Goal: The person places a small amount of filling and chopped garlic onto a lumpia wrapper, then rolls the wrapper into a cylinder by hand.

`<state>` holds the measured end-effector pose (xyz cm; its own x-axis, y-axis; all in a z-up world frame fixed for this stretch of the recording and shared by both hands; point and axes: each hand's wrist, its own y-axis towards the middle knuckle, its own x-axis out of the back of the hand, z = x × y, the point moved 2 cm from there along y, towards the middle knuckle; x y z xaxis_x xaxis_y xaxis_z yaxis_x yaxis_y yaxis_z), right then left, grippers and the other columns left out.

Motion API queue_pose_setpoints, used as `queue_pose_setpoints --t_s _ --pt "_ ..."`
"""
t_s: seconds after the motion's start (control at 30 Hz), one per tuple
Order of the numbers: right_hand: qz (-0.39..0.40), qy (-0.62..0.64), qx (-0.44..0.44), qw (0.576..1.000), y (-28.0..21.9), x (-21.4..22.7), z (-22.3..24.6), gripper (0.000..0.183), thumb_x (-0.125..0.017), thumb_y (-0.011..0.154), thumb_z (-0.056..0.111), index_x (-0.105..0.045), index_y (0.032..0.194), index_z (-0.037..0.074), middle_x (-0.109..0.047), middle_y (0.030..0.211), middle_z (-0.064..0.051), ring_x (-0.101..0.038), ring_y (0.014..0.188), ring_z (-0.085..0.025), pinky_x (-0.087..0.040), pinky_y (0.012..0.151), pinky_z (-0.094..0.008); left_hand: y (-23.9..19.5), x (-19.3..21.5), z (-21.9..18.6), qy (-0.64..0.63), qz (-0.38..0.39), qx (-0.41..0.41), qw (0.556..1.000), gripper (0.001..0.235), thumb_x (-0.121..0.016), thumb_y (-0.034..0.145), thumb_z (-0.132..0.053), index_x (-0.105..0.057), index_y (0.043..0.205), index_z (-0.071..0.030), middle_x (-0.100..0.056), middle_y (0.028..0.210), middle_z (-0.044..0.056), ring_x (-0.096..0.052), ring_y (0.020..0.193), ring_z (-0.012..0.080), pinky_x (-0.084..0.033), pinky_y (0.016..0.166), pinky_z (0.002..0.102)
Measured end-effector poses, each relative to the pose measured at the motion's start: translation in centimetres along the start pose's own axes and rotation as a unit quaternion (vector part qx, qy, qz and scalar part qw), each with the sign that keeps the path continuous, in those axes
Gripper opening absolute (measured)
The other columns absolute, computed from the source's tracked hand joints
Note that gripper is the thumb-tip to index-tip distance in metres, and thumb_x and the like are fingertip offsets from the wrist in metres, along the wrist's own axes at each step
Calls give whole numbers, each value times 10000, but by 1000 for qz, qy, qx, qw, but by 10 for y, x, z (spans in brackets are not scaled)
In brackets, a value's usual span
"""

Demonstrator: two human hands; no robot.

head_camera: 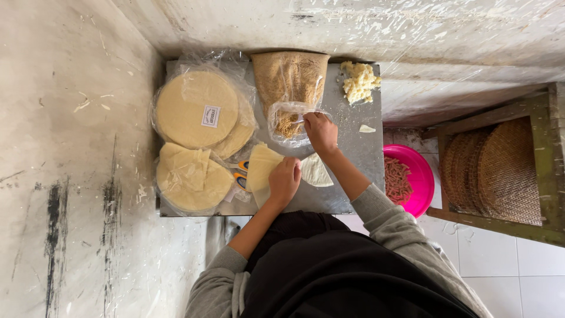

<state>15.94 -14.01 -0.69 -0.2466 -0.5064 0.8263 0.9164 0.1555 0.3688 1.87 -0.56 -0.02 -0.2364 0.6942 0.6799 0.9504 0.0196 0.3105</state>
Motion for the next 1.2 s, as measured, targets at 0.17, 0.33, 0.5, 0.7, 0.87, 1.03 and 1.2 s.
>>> queue_pose_setpoints --t_s 0.17,0.33,0.5,0.7,0.87,1.03,1.2 --pt "-10 28 -20 999 -3 3 2 73 -737 921 175 -746 939 105 -737 919 -78 -723 763 -275 -575 649 -386 -2 0 4 46 -25 -15 999 155 -680 831 -84 -611 961 -134 -630 890 52 -646 762 276 -508 653 422" --pt "-14 75 -60 995 -9 12 -1 111 -750 945 174 -747 950 63 -741 957 -98 -717 715 -238 -570 621 -357 -4 1 5 35 -39 -27 998 189 -669 841 -69 -608 1016 -108 -636 910 74 -645 765 285 -512 664 420" --pt "-8 159 -87 983 -29 48 20 100 -767 922 129 -760 985 52 -711 906 -92 -666 658 -209 -526 609 -341 -6 0 8 29 -37 -16 999 168 -665 864 -74 -596 1013 -113 -641 919 90 -644 765 294 -508 668 427" --pt "11 164 -79 983 -76 93 35 111 -760 908 125 -764 1011 82 -702 897 -53 -653 661 -188 -519 606 -327 -8 4 10 -13 -22 -5 1000 200 -673 921 -118 -592 1103 -104 -634 884 82 -645 773 296 -498 677 436" --pt "61 30 3 998 -109 101 22 69 -765 918 139 -777 986 144 -702 883 -14 -688 708 -182 -533 575 -331 -9 12 8 -39 -10 -36 999 316 -706 917 -175 -568 1179 -67 -627 860 70 -640 783 282 -491 686 430" --pt "131 -121 177 968 -105 88 10 244 -729 862 37 -774 1064 167 -709 988 13 -703 863 -127 -571 610 -268 -12 13 7 -27 -11 -65 997 380 -712 888 -142 -544 1218 -56 -635 901 88 -640 823 295 -490 710 433" --pt "209 -204 281 914 -91 87 27 269 -733 789 55 -747 1057 75 -694 1018 -45 -672 930 -171 -577 641 -277 -12 15 5 -27 -25 -87 995 413 -713 889 -114 -524 1251 -48 -635 921 100 -644 841 296 -500 728 425"
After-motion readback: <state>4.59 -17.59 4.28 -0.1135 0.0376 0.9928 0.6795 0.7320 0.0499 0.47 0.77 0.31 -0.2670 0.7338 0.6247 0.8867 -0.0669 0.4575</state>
